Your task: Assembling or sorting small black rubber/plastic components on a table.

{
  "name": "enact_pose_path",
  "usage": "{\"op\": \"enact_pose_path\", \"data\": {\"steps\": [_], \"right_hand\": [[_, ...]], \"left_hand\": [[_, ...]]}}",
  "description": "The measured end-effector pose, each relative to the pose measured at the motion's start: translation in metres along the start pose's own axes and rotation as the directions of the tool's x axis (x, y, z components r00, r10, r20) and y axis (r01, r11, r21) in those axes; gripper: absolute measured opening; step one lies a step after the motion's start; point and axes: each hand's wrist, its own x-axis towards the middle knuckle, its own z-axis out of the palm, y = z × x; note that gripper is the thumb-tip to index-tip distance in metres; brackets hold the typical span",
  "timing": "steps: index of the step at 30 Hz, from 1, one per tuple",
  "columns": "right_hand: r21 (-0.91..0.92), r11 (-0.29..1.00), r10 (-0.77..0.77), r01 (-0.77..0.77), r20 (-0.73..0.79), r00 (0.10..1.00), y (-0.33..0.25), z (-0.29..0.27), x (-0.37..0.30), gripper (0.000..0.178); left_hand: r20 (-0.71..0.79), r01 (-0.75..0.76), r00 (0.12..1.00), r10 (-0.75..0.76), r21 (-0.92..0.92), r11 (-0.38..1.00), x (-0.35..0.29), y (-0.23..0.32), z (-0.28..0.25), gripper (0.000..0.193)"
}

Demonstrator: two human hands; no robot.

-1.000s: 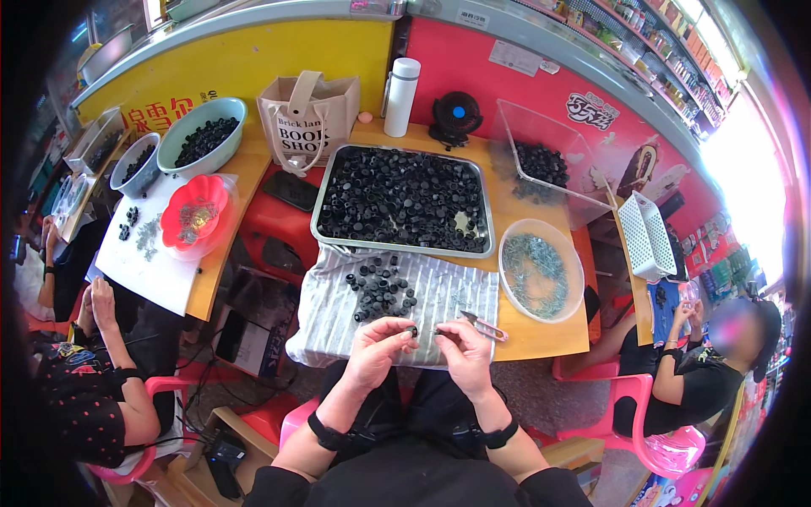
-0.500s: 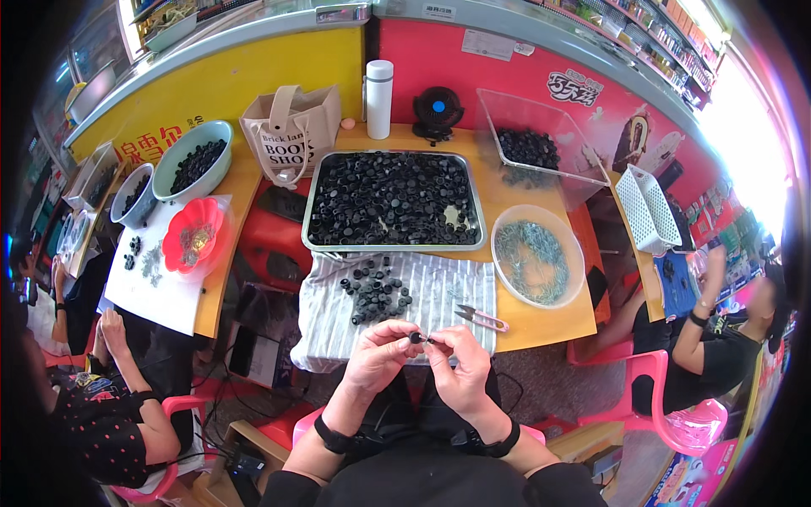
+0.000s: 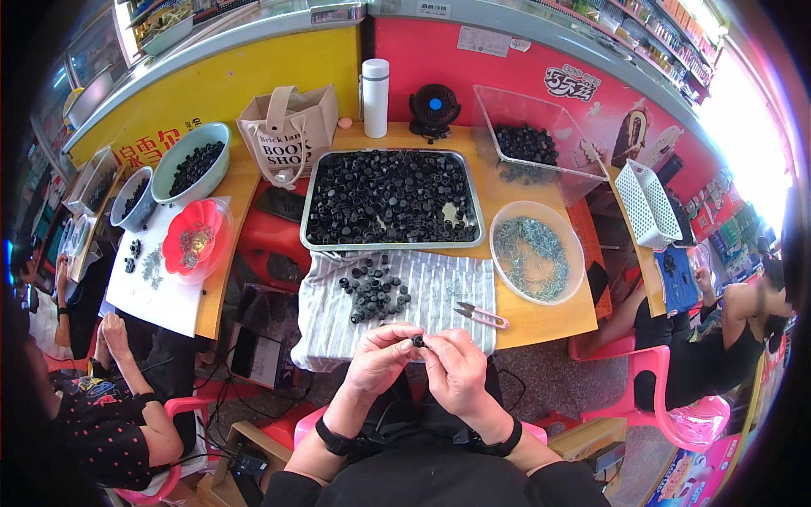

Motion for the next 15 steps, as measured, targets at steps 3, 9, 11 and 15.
{"op": "enact_pose_path", "data": {"steps": [3,9,11,15], "right_hand": [[0.003,1.0,-0.007,0.006,0.012,1.0,0.0008,0.0,-0.0007,0.022],[0.035,0.999,0.015,-0.016,0.02,1.0,0.0036,0.0012,-0.0044,0.021],[0.076,0.996,0.041,-0.041,0.008,0.999,0.0054,0.0024,-0.0063,0.021],[0.21,0.968,0.139,-0.136,0.001,0.99,0.0056,0.0011,-0.0089,0.019]], "left_hand": [[0.019,-0.001,1.0,0.0,0.012,1.0,-0.0002,-0.0002,0.0002,0.025],[-0.022,0.005,1.0,-0.004,0.036,0.999,-0.0033,-0.0047,-0.0032,0.024],[-0.038,0.032,0.999,-0.031,0.017,0.999,-0.004,-0.006,-0.0033,0.023],[-0.068,0.045,0.997,-0.045,-0.006,0.999,-0.0062,-0.0084,0.0008,0.023]]}}
